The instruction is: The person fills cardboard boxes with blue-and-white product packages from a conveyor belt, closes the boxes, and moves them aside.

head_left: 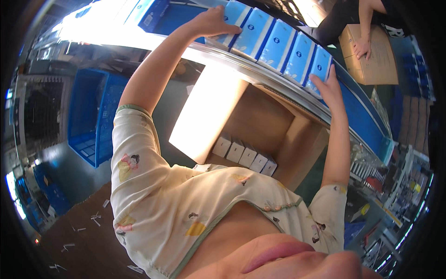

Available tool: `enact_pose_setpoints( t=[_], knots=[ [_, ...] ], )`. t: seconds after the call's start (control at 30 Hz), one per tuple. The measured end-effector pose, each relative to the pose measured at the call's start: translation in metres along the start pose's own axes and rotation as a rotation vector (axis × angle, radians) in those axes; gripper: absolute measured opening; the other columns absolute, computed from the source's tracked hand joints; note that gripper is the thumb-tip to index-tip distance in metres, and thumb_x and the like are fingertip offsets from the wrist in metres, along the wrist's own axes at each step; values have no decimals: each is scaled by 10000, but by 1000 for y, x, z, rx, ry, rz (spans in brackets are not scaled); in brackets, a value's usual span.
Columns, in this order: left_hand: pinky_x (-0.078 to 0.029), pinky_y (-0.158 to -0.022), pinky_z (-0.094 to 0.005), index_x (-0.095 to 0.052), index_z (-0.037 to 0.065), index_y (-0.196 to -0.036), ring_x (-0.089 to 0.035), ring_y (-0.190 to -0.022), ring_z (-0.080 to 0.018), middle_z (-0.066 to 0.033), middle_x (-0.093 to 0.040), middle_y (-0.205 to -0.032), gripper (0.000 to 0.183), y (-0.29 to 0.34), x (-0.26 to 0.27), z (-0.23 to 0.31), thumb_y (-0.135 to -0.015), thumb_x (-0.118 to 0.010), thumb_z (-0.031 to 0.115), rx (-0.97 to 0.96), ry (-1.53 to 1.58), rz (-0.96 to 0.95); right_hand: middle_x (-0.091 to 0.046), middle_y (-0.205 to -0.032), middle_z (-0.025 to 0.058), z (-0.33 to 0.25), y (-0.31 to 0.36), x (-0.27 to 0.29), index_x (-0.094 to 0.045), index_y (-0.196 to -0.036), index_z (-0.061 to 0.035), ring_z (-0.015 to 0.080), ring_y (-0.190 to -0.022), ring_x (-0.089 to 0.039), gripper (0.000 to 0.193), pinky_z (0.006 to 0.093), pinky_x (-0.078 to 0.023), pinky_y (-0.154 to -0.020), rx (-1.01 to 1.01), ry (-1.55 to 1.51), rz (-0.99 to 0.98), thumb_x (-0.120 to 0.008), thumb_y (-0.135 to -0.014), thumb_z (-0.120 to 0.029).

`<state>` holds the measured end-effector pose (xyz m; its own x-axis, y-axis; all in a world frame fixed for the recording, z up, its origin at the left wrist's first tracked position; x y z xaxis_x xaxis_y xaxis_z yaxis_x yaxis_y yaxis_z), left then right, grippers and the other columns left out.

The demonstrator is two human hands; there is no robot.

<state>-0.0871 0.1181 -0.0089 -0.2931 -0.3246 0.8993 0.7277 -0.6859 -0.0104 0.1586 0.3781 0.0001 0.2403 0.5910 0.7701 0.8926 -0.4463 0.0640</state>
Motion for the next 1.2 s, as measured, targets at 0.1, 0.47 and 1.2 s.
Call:
enact_pose_setpoints(
  t=[0.1,0.47,1.2],
  knots=[
    [-467,-797,-355,-367,-100,-1180,-583,-916,-362,-270,-549,-1011,858,5,-16,24,-623,-668,479,143,73,-26,-471,-1149,295,5,-5,10,-137,-1314,114,350,-1028,-519,911,326,-398,-861,-161,157,46,-615,-688,-345],
    [-429,-834,-326,-365,-64,-1167,-537,-960,-252,-197,-543,-1036,656,69,70,103,-656,-681,203,-114,564,366,-487,-1122,151,-21,62,87,-379,-1209,38,234,-1010,-474,639,325,-361,-886,160,-301,469,-676,-719,-245],
    [-370,-929,-368,-540,65,-1138,-498,-1085,-292,-148,-521,-1177,596,242,-380,33,-789,-469,542,336,-31,-1027,-347,-1329,202,294,228,-282,-337,-1301,-25,312,-1230,-339,753,337,-266,-1009,-579,239,-830,-348,-797,-585]
  ],
)
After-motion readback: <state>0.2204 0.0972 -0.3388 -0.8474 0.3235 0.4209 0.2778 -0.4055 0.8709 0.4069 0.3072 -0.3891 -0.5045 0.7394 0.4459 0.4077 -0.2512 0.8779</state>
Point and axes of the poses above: each hand's wrist, its own y-axis away from the middle knuckle, its own x-axis out of the back of the hand, z = x × y, the point moved 8 cm from there along -y, towards the middle knuckle
